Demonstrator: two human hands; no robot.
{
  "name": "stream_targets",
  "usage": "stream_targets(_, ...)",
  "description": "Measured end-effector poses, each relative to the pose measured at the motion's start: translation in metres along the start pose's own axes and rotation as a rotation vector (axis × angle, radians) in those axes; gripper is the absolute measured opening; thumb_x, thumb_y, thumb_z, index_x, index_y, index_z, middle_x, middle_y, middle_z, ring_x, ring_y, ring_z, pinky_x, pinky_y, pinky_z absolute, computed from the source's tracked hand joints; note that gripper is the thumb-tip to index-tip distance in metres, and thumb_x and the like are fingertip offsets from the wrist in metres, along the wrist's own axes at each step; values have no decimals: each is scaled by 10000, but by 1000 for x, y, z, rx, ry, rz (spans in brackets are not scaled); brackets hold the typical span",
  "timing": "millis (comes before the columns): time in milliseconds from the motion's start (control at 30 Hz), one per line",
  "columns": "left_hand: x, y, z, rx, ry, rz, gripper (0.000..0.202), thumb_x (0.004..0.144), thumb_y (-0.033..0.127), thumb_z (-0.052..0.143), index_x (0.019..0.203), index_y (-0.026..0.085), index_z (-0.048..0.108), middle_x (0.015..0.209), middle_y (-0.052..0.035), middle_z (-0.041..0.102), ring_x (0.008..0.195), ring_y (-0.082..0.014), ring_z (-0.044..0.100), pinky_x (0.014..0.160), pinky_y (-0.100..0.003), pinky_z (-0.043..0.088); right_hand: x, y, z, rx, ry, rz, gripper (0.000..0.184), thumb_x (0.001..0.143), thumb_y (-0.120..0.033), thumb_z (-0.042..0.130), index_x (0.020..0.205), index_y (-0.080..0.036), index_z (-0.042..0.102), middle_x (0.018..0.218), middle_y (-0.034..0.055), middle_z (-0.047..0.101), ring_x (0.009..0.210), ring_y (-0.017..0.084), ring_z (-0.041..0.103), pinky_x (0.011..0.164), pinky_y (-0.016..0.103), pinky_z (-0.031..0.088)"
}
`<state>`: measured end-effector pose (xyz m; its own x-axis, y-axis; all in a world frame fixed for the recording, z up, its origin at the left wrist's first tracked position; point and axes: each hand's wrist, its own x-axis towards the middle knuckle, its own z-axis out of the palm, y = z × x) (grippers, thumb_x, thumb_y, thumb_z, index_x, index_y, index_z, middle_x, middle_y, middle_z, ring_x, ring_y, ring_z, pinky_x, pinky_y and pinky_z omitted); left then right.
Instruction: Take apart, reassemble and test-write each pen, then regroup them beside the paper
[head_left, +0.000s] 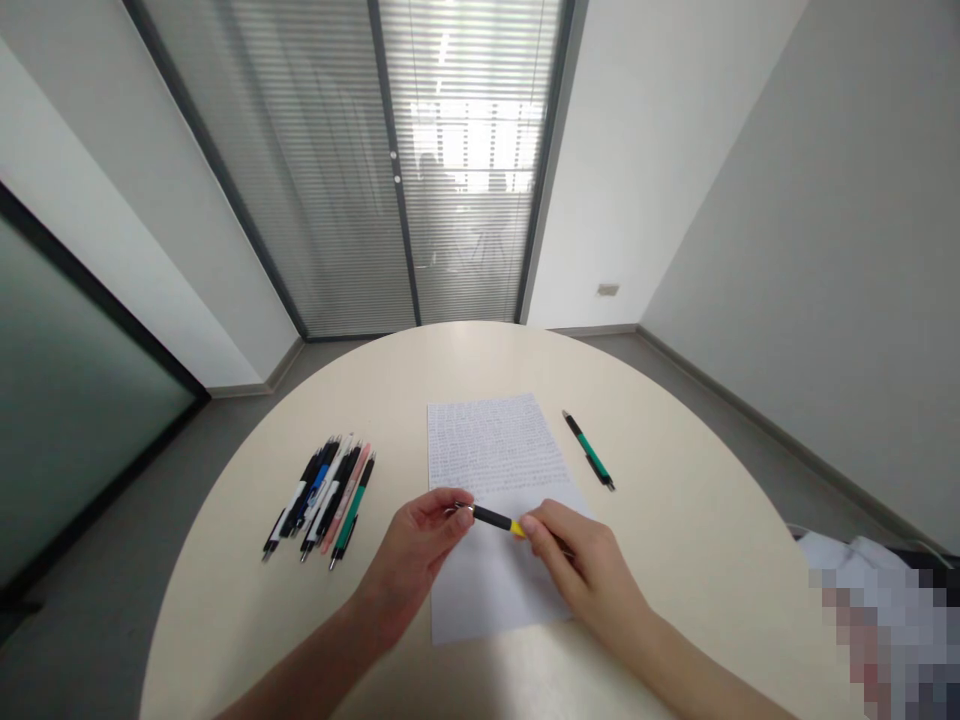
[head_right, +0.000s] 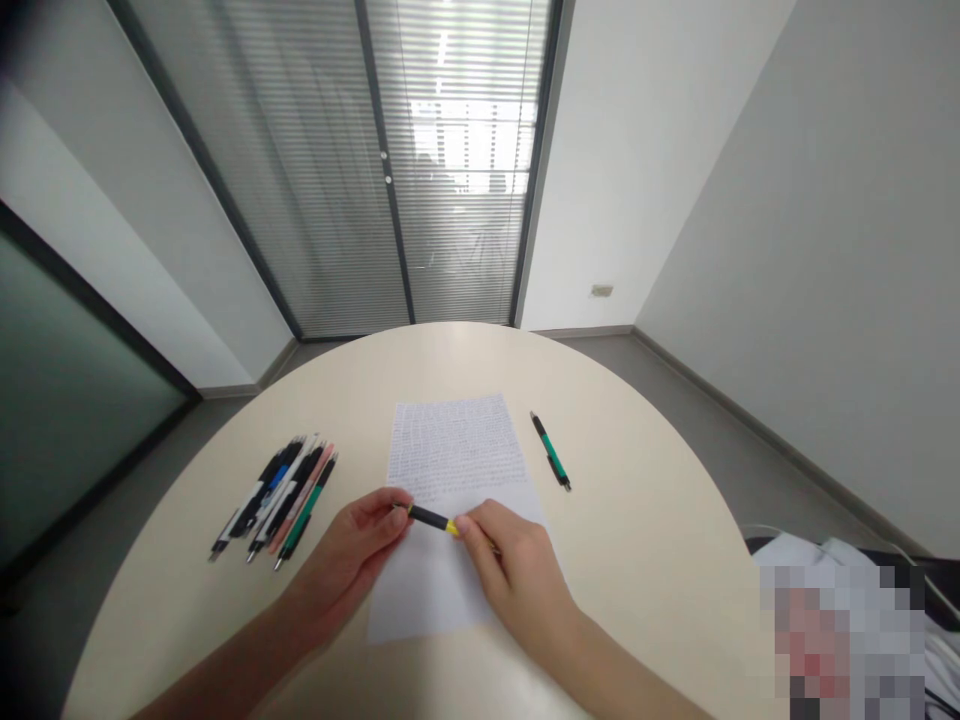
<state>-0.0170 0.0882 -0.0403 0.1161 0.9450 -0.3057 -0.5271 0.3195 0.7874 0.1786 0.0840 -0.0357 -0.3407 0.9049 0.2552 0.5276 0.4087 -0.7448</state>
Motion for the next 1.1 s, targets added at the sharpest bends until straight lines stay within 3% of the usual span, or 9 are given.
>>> stream_targets(100,1,-2,-1,-35,1,-12,298,563,249,908,801,158,752,725,-5,691,661,-67,601,669,-142,497,1,-1,0,91,-9,65,133,883,-343,586,871,-211,578,703,-14,573,606,130,540,534,225,399)
stream_targets(167,1,-4,-2,-52,1,-7,293,569,235,906,806,153,757,729,-5,695,657,-58,600,677,-132,501,2,-2,0,135,-5,79,131,838,-317,639,885,-212,577,712,-18,580,610,128,542,529,217,403)
stream_targets(267,2,-6,-4,-78,-3,-12,297,564,214,909,813,151,761,728,-5,698,655,-52,602,696,-126,508,3,-2,-1,160,-2,73,125,886,-328,580,852,-211,609,733,-2,620,633,132,554,547,223,408)
stream_targets(400,1,-5,-4,-93,-5,-22,309,553,213,913,815,149,761,731,-13,703,662,-60,614,696,-135,517,3,0,-1,93,-23,62,270,945,-376,481,799,-208,636,687,4,610,618,138,543,576,250,408)
stream_targets(567,-1,-4,-3,-104,8,-13,296,565,205,908,813,146,758,723,-2,689,646,-50,601,681,-127,514,3,-1,0,94,25,80,159,846,-355,633,909,-213,599,766,4,607,630,139,537,546,238,422)
stream_targets(733,0,-4,-3,-113,7,-21,300,558,204,911,810,146,759,719,-1,690,648,-48,603,687,-124,517,4,-2,-2,70,-1,38,309,956,-373,451,758,-205,619,669,13,601,612,141,541,567,250,417)
stream_targets(900,0,-4,-3,-127,32,6,298,550,201,914,797,146,758,731,1,694,654,-45,604,697,-121,517,4,-1,1,57,34,55,162,838,-359,639,893,-214,589,764,2,597,623,137,523,538,236,415)
stream_targets(1033,-1,-2,-2,-120,21,-5,289,564,200,908,804,148,757,740,-7,704,657,-52,614,698,-131,520,5,0,-2,48,-21,30,238,946,-351,482,830,-211,636,693,4,606,614,138,541,559,247,410)
stream_targets(1100,-1,-2,-2,-106,18,-9,292,574,219,904,815,151,755,752,-20,713,679,-77,634,696,-160,531,6,1,-2,42,-55,20,251,956,-362,461,897,-211,653,730,14,627,623,141,556,567,253,422)
